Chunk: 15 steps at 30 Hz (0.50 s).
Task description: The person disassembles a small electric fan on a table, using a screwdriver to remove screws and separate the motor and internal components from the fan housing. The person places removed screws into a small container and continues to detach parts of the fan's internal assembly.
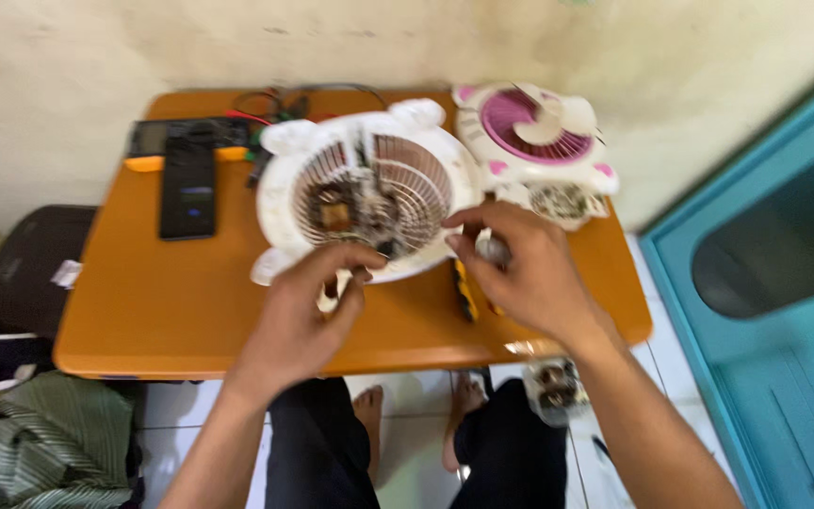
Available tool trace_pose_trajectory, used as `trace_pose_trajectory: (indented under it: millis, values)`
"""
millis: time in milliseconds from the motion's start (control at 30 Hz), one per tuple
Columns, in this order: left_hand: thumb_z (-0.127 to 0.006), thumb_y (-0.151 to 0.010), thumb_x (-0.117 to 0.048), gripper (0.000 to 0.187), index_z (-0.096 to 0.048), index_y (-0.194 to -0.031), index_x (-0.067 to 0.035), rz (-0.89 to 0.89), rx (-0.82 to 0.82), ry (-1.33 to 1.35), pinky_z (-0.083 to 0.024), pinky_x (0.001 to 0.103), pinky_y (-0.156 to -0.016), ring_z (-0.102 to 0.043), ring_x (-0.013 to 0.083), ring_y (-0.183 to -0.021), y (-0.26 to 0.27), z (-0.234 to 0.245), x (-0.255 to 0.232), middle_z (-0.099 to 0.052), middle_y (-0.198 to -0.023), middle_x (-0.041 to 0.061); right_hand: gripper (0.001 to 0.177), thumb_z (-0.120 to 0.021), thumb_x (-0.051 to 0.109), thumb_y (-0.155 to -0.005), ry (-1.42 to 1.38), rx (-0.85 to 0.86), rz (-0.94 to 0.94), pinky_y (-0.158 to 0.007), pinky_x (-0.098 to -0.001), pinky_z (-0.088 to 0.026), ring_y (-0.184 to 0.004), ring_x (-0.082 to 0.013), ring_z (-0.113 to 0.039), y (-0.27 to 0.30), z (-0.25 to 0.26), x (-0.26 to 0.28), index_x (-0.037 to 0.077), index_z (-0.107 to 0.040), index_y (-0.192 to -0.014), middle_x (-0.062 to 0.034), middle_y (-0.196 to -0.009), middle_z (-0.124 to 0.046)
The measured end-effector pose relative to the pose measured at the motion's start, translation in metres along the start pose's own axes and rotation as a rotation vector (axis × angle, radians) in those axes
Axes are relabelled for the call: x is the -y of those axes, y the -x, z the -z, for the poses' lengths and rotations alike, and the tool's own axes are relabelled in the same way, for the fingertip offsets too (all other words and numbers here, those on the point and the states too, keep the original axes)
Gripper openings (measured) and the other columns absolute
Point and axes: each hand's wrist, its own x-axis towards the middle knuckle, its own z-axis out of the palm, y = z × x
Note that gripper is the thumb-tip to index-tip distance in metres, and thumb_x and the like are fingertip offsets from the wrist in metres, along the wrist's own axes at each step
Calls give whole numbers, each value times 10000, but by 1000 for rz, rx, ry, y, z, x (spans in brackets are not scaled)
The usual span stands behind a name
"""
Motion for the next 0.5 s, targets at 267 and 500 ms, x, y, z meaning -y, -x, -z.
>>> trace_pose_trajectory:
  millis: [267, 500]
  values:
    - [-707, -900, -108, 268, -694, -1167, -80, -63, -43, -466, -441, 479, -1061, -537, 338, -1279, -89, 55, 91, -614, -1307, 157, 369, -799, 334, -818, 198, 428, 84, -877, -443, -544, -941, -356, -705, -131, -98, -38, 66, -760, -1069, -207, -1001, -746]
    - [-803, -807, -192, 762, -450, -1476, -100, 153, 168, -695, -176, 659, -1137, -158, 421, -1499, -105, 30, 133, -245, -1602, 236, 998, -989, 512, -600, 202, 644, 176, -1061, -496, -399, -1279, -462, -510, -172, -164, -53, -27, -579, -1332, -307, -1378, -565]
